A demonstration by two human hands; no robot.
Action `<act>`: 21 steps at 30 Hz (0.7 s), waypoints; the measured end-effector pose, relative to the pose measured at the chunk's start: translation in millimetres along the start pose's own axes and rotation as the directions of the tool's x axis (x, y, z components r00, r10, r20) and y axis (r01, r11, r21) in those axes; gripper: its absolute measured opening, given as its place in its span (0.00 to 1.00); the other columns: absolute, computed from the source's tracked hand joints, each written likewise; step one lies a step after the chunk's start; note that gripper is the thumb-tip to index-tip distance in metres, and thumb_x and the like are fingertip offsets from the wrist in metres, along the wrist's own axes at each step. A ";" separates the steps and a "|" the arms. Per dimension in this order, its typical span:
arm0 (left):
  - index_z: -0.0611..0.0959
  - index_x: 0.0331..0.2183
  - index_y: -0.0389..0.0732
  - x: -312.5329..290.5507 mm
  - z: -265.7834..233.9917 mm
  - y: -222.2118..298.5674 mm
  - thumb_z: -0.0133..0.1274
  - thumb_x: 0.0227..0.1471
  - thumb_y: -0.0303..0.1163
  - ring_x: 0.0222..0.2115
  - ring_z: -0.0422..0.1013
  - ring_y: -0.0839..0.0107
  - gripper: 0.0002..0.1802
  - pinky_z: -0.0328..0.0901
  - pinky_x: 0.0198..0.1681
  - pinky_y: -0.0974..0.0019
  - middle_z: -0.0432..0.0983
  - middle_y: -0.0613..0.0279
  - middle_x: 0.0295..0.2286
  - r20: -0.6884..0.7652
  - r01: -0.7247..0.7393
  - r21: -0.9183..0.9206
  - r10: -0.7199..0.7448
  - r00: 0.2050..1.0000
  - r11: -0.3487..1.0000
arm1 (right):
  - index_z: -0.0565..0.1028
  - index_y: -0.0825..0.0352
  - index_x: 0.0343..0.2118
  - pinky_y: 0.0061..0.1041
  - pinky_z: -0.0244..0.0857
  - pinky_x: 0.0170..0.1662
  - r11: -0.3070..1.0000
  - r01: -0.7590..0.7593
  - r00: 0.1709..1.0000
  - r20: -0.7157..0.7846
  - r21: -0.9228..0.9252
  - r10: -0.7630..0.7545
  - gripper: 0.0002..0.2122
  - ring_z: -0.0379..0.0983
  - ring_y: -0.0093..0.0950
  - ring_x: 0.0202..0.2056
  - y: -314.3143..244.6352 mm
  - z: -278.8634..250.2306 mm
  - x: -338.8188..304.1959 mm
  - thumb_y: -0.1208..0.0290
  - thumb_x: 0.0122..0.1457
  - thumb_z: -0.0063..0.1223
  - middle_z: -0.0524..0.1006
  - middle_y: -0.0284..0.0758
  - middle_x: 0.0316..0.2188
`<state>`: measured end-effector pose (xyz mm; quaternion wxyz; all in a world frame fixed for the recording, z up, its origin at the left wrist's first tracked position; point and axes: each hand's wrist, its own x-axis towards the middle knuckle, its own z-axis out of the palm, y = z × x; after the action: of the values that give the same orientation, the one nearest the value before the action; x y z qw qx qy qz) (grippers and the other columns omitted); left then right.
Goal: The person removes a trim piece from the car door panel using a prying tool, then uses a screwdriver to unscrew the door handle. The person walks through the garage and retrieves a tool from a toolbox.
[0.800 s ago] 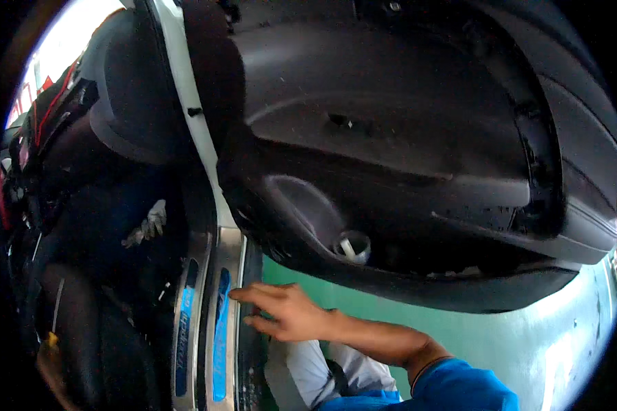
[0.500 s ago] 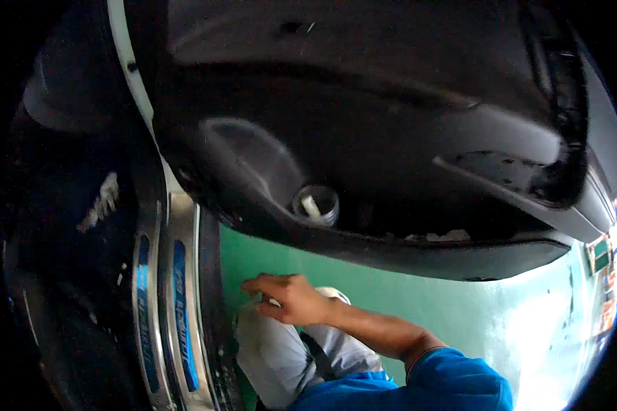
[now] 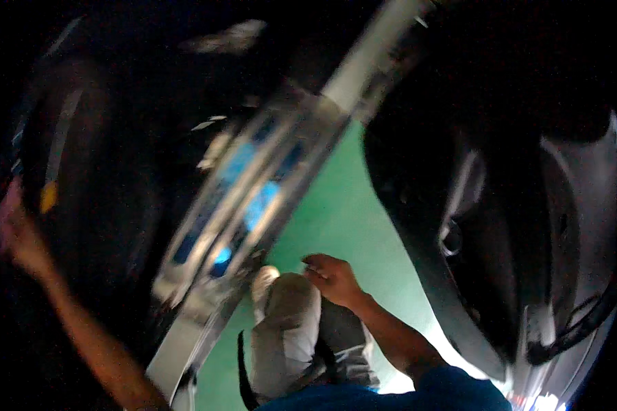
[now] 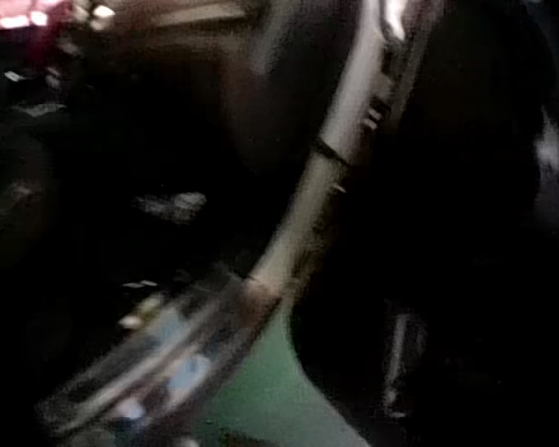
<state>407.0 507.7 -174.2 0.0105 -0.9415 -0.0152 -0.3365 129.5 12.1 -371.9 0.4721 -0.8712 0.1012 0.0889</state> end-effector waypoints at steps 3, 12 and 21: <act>0.79 0.36 0.37 -30.6 19.7 36.8 0.46 0.57 0.34 0.34 0.71 0.54 0.12 0.64 0.35 0.54 0.74 0.51 0.31 -0.118 0.067 0.077 -0.057 0.991 0.995 | 0.76 0.65 0.48 0.34 0.71 0.44 0.997 -0.055 0.975 0.212 -0.051 0.065 0.17 0.79 0.38 0.40 -23.0 8.5 -39.5 0.64 0.57 0.57 0.79 0.42 0.43; 0.79 0.39 0.41 -314.6 -258.8 149.1 0.54 0.52 0.37 0.36 0.71 0.50 0.14 0.66 0.40 0.49 0.74 0.53 0.34 0.514 0.216 -0.557 0.129 0.848 0.802 | 0.79 0.64 0.35 0.38 0.70 0.39 0.761 0.043 0.817 0.461 -0.647 0.346 0.13 0.78 0.40 0.33 -12.9 -51.2 -163.4 0.58 0.56 0.53 0.81 0.38 0.34; 0.81 0.41 0.37 -947.5 -780.9 -13.5 0.40 0.62 0.43 0.45 0.73 0.55 0.21 0.68 0.46 0.55 0.76 0.49 0.44 -0.239 0.620 0.468 -0.766 -0.597 -0.630 | 0.74 0.58 0.25 0.43 0.61 0.27 0.723 0.386 0.641 0.731 -0.573 0.236 0.09 0.68 0.33 0.22 21.1 -5.9 -146.6 0.59 0.54 0.53 0.74 0.36 0.18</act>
<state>-820.5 477.5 -170.9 -0.0929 -0.4136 -0.9054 0.0218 -17.0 9.4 -349.0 0.1154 -0.8620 -0.1876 0.4566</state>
